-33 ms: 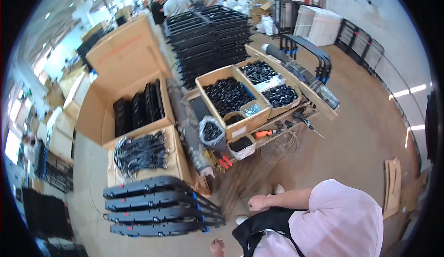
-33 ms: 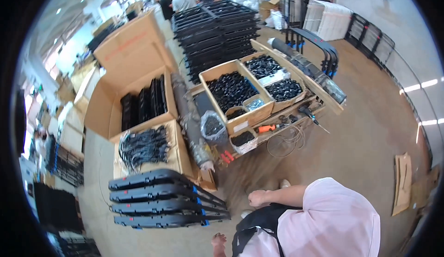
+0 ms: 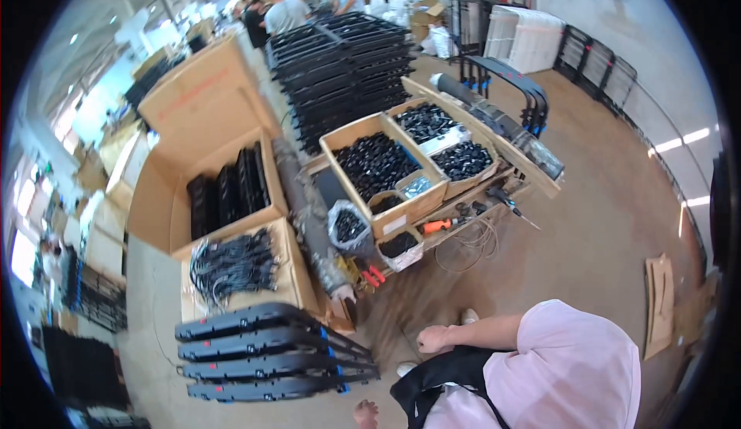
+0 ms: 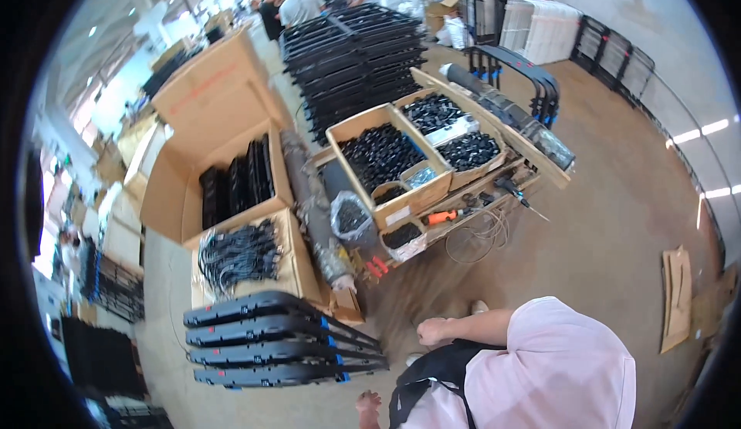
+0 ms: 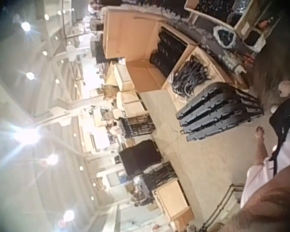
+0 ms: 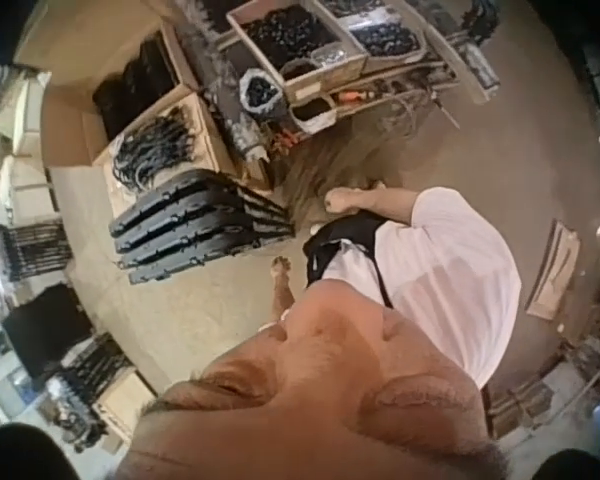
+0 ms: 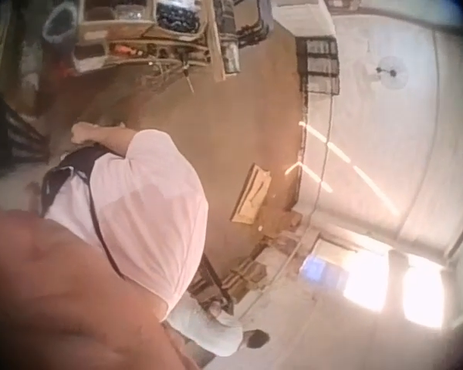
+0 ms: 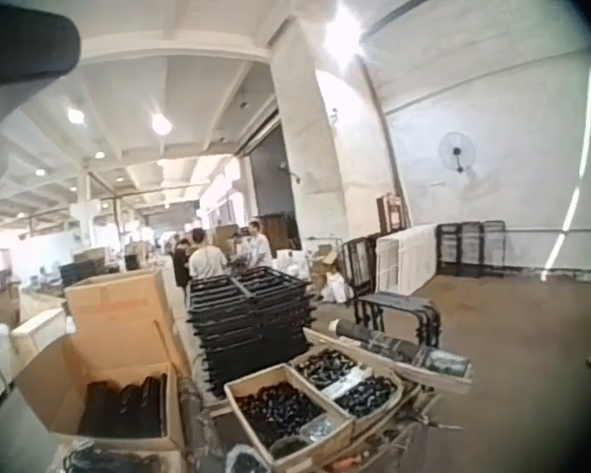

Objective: Assembling components of a machine using manual methods and an electric screwdriver on a factory floor.

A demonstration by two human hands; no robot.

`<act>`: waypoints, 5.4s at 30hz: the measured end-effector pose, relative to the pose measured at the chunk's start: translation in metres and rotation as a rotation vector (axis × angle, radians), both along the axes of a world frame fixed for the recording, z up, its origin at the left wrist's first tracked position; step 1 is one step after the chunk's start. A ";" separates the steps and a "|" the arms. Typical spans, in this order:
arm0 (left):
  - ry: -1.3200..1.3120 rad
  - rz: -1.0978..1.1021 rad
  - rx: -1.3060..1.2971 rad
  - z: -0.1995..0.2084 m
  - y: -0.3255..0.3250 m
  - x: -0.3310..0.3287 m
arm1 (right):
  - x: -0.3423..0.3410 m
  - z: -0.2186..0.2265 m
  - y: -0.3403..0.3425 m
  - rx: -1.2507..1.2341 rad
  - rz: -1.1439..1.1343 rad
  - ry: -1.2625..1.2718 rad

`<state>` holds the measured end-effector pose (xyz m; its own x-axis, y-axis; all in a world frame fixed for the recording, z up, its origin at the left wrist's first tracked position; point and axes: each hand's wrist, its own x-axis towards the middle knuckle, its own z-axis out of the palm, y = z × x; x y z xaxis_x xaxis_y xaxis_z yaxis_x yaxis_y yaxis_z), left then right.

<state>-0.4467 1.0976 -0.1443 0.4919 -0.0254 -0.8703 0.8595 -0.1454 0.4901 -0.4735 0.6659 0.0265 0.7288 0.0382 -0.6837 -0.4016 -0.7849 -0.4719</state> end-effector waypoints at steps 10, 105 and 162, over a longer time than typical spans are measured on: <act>-0.038 -0.417 0.142 -0.012 -0.258 0.000 | -0.141 -0.043 -0.235 0.018 -0.324 -0.014; -0.497 -1.341 -0.946 0.500 -1.017 -0.026 | -0.355 0.015 -0.772 0.993 -2.354 -1.420; -0.761 -0.634 1.341 0.278 -0.494 0.377 | -0.022 -0.086 -0.674 -0.497 -0.841 -0.057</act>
